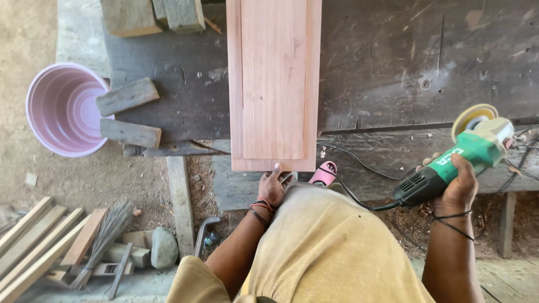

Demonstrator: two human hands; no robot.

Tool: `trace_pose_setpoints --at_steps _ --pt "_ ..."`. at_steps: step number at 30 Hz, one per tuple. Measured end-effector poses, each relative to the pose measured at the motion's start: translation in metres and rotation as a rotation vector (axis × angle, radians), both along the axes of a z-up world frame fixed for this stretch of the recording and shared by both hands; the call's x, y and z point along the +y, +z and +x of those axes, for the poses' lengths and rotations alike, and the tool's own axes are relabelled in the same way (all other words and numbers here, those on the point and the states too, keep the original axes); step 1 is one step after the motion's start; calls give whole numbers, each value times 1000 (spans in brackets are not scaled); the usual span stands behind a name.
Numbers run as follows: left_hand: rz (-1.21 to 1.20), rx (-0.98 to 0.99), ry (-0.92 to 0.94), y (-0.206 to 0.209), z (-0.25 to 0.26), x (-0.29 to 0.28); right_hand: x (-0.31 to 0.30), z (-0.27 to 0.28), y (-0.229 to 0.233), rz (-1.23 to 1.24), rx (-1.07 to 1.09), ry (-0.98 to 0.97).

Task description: Sand the surface and edges of a wooden panel using a handheld power sander.

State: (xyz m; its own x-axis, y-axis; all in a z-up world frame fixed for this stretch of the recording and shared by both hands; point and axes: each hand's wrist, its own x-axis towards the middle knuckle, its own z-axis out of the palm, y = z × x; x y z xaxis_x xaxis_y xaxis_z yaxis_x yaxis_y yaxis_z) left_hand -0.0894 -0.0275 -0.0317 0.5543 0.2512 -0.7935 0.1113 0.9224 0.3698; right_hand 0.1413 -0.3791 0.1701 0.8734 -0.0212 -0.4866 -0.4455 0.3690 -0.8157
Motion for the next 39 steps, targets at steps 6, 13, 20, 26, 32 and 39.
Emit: trace_pose_setpoints --at_steps 6,13,20,26,32,39 --pt "31 -72 183 21 -17 -28 -19 17 3 13 -26 105" --pt "167 -41 393 30 8 -27 -64 23 -4 17 -73 146" --pt "249 165 601 30 34 -17 -106 16 -13 19 -90 143" --pt "306 221 650 33 39 -15 -140 17 -29 73 -111 118" --pt "292 299 649 48 45 -13 -148 20 -28 28 -106 86" --pt "215 475 679 57 55 0 -146 28 -27 66 -141 96"
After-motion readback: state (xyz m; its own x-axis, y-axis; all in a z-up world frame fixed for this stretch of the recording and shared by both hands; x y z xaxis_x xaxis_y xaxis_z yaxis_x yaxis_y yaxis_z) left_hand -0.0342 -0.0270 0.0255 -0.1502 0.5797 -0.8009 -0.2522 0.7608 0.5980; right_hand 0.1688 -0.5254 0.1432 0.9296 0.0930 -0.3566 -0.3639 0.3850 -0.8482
